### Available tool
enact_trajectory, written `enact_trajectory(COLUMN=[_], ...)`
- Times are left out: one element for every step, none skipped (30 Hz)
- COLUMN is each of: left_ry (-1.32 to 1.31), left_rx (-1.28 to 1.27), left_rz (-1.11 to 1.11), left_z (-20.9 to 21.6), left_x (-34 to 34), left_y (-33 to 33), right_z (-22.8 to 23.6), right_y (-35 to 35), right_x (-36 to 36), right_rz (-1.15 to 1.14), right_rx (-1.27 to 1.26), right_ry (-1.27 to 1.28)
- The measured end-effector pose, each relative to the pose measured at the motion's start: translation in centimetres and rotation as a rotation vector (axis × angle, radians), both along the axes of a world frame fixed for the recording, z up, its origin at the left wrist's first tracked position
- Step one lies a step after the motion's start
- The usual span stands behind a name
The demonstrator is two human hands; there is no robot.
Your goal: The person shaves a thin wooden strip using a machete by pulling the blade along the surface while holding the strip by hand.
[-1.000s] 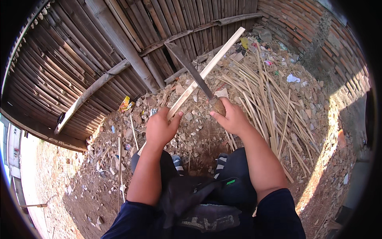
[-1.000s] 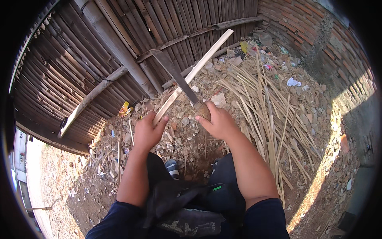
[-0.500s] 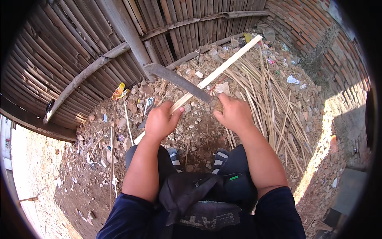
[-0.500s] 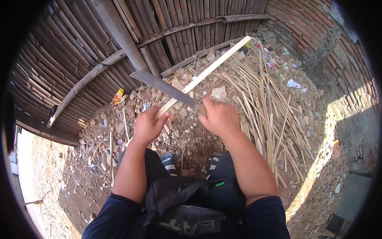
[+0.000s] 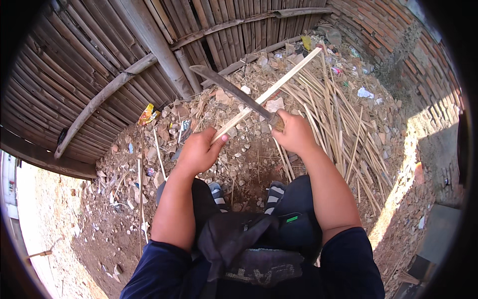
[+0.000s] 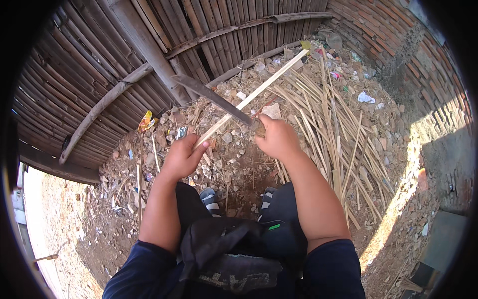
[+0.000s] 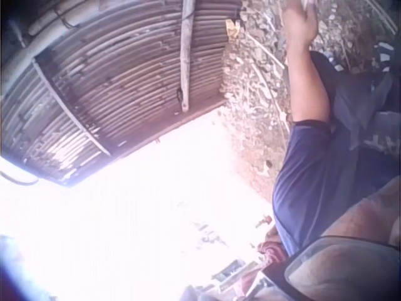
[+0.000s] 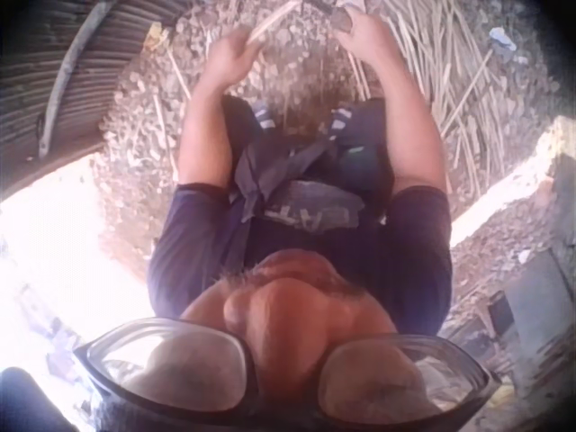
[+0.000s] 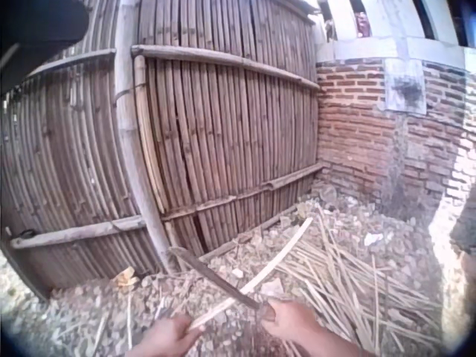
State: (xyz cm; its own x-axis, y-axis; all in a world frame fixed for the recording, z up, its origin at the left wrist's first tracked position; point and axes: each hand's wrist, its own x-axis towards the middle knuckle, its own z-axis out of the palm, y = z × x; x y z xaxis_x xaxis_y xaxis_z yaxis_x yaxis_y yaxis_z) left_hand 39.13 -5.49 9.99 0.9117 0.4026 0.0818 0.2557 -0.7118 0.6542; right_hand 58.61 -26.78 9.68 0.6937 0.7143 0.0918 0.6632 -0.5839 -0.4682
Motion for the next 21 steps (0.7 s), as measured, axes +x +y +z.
enact_trajectory(left_ry=[0.026,0.051,0.051,0.04,0.03,0.03,0.012,0.002,0.007,0.037,0.068,0.035,0.04,0.031,0.022,0.022,0.002,-0.018,-0.01,-0.008,-0.006], left_rx=[0.032,0.064,0.066,0.044,0.022,0.025,0.047,0.063,0.056,0.09,0.123,0.134,0.137,0.124,0.108,0.104,0.113,0.122,0.124,0.141,0.159], left_rz=[0.011,0.021,0.021,0.017,0.014,0.016,0.011,0.005,0.002,0.011,0.019,0.014,0.031,0.046,0.053,0.051,0.034,0.016,0.015,0.03,0.044], left_z=[-0.3,-0.5,-0.5,-0.5,-0.5,-0.4,-0.4,-0.5,-0.3,0.1,0.2,-0.1,-0.3,-0.5,-0.9,-0.9,-0.9,-1.0,-1.0,-1.0,-1.0], left_x=[-0.2,-0.3,-0.2,0.0,0.1,-0.1,-0.2,-0.6,-1.0,-1.3,-1.5,-1.4,-1.8,-2.0,-1.9,-1.9,-1.9,-2.1,-2.4,-2.4,-2.3], left_y=[0.3,0.5,0.4,0.3,0.3,0.5,0.7,0.6,0.7,0.7,0.7,0.5,0.7,0.9,1.0,1.1,1.4,1.6,1.8,2.0,2.0], right_z=[0.1,0.2,0.3,0.3,0.3,0.2,0.1,-0.2,-0.5,-0.4,-1.5,-2.5,-1.8,-0.4,0.3,-0.1,-0.5,-0.8,-1.3,-1.4,-1.7], right_y=[0.0,0.1,0.1,0.3,0.5,0.7,0.8,0.6,0.4,0.0,-0.2,-0.8,-0.3,0.4,0.8,0.9,0.7,0.5,0.2,0.0,-0.2], right_x=[0.3,0.4,0.5,0.0,-0.9,-1.5,-0.8,0.1,1.1,2.5,3.5,3.8,3.0,0.6,-1.4,-1.5,-1.0,0.4,1.9,3.0,3.3], right_rz=[0.0,-0.062,-0.122,-0.121,-0.021,0.08,0.078,0.005,-0.068,-0.153,-0.167,-0.173,-0.159,-0.056,0.037,0.127,0.124,0.035,-0.051,-0.119,-0.119], right_rx=[0.002,0.024,0.047,0.049,0.011,-0.026,-0.027,-0.016,-0.005,0.08,0.265,0.203,0.148,0.053,-0.045,-0.145,-0.148,-0.056,0.041,0.143,0.146], right_ry=[-0.001,0.07,0.141,0.141,0.027,-0.088,-0.092,-0.006,0.08,0.233,0.151,0.186,0.226,0.133,0.038,-0.075,-0.065,0.092,0.247,0.29,0.285])
